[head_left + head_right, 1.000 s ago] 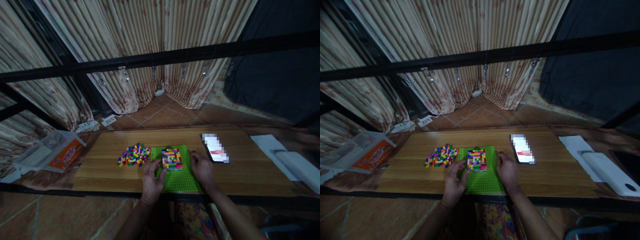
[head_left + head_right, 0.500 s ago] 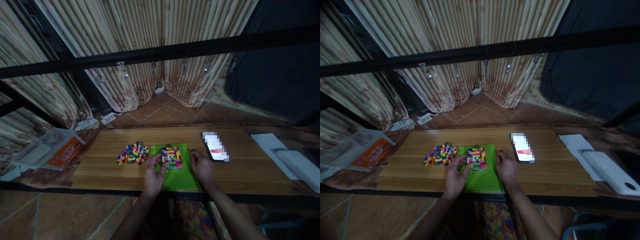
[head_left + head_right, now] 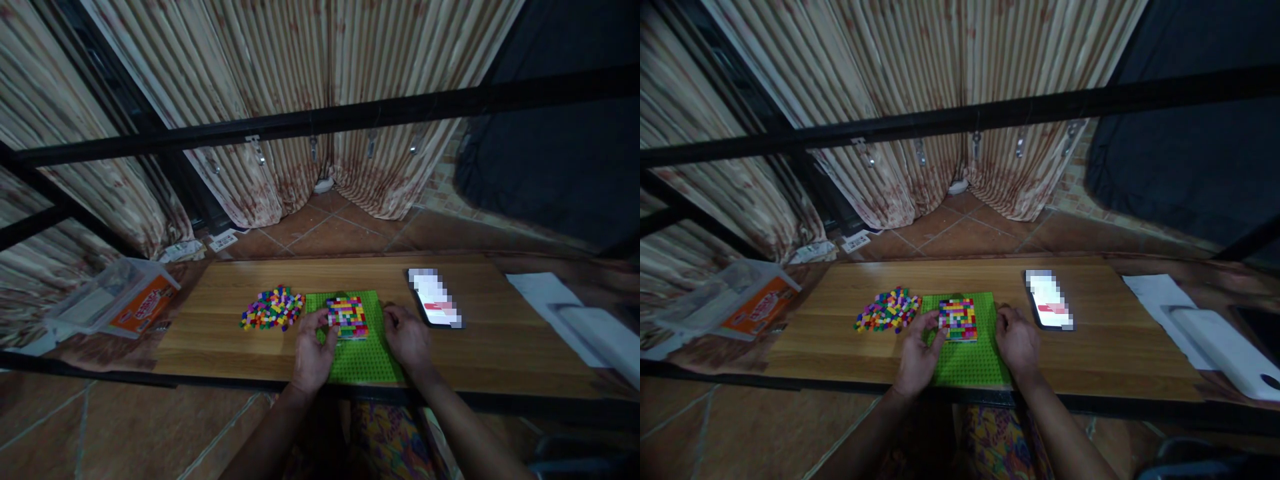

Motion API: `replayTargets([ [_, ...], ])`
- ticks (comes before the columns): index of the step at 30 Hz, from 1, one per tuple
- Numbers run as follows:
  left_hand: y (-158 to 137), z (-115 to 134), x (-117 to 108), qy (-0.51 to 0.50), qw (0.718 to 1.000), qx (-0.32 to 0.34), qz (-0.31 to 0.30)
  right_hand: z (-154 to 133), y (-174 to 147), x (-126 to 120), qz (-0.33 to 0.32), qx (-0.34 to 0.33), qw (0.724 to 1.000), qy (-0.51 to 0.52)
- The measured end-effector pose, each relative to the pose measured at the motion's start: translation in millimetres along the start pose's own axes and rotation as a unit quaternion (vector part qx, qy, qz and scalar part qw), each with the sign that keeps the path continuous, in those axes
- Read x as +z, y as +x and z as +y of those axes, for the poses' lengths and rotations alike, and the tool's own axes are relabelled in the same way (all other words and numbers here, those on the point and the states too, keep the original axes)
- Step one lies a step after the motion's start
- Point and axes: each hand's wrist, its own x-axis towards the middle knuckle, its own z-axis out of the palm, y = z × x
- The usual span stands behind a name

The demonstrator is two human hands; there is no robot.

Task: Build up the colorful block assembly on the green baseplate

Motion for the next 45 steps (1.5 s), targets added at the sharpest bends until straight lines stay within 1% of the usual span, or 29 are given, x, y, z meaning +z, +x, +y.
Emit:
replayTargets([
  [5, -3, 1, -1, -0.002, 1.000, -0.012, 0.004, -1, 0, -1, -0.007, 0.006, 1.000, -0.002],
  [10, 2, 10, 2, 0.049, 0.999, 0.003, -0.009, -3, 0, -3, -0.001, 0.003, 1.000, 0.002],
  [14, 4, 14, 6, 0.068, 0.998, 0.001, -0.006, -2, 0, -2, 0.001, -0.001, 1.000, 0.010],
  [19, 0, 12, 10, 0.044, 0.999, 0.002, 0.003, 0, -1, 0, 0.014, -0.005, 1.000, -0.005],
  [24, -4, 13, 15, -0.006, 0.999, -0.044, 0.016, 0, -1, -1, 0.016, -0.010, 1.000, -0.024],
  [29, -6, 16, 17, 0.005, 0.999, -0.050, 0.022, 2, -1, -2, 0.013, -0.015, 1.000, -0.018],
  [31, -7, 13, 11, 0.012, 0.999, -0.041, 0.031, 3, -1, -2, 0.010, -0.022, 1.000, -0.017],
  [33, -9, 5, -2, 0.027, 0.998, -0.026, 0.041, 3, -1, -2, 0.011, -0.021, 1.000, -0.018],
  [36, -9, -15, -32, 0.083, 0.994, -0.011, 0.071, 2, -1, -2, 0.011, -0.014, 1.000, -0.018],
  [38, -8, -29, -54, 0.139, 0.984, -0.027, 0.110, 2, -1, -2, 0.009, -0.013, 1.000, -0.018],
  [40, -5, -41, -69, 0.190, 0.975, -0.034, 0.113, 2, -1, -1, 0.010, -0.009, 1.000, -0.022],
  [42, -3, -48, -76, 0.226, 0.968, -0.031, 0.101, 2, -1, -1, 0.014, -0.007, 1.000, -0.021],
  [45, 1, -51, -73, 0.266, 0.961, -0.004, 0.079, 2, 0, -1, 0.015, -0.012, 1.000, -0.013],
])
